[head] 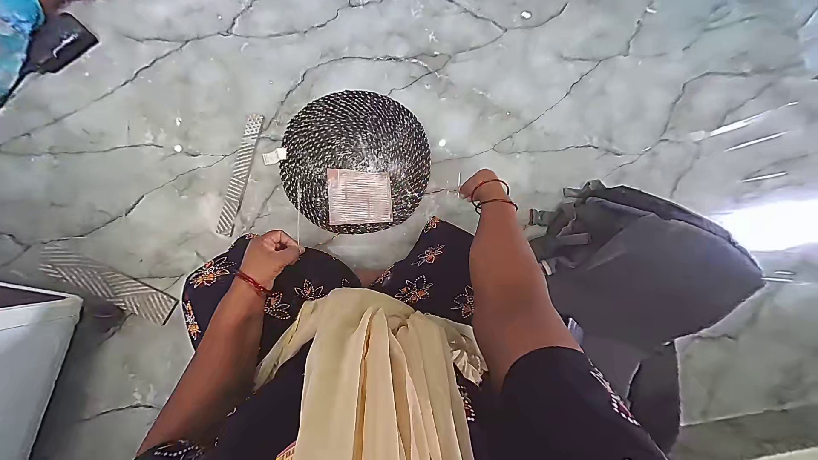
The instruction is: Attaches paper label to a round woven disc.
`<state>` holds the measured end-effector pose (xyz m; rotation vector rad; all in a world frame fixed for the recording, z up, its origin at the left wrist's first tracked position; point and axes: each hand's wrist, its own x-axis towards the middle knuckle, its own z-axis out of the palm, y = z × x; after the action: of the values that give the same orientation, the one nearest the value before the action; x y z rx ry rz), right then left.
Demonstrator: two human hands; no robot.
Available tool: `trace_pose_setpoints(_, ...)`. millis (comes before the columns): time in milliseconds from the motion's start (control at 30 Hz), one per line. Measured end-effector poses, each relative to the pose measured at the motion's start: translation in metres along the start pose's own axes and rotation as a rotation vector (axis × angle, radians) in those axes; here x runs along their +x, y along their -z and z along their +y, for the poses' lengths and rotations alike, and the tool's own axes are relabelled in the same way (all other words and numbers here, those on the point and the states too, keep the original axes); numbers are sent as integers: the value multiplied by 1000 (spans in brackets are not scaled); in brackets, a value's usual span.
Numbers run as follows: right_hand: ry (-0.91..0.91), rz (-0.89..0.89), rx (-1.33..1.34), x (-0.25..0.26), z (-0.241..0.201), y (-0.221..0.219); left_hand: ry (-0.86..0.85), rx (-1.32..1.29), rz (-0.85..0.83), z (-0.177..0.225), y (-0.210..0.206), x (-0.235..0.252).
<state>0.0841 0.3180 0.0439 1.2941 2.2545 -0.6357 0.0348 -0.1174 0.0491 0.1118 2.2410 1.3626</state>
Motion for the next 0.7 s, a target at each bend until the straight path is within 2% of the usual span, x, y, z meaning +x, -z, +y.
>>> trace_pose_setpoints(67, -39, 6, -30, 7, 3, -14, 7, -132, 2, -5, -1, 9)
trace_pose_setpoints(167, -104, 21, -75, 10, 4, -18, 59, -104, 2, -6, -11, 30)
trace_pose_setpoints(367, -163, 212, 62, 0, 22, -6, 207, -108, -23, 2, -17, 45)
trace_pose_setpoints(467, -54, 313, 234, -13, 27, 3, 227, -98, -18, 5, -20, 43)
trace_pose_setpoints(567, 92, 408, 354, -47, 20, 4, 124, 95, -78, 2, -23, 44)
trace_pose_setpoints(700, 395, 323, 42, -102, -12, -17, -67, 627, -252, 16, -28, 7)
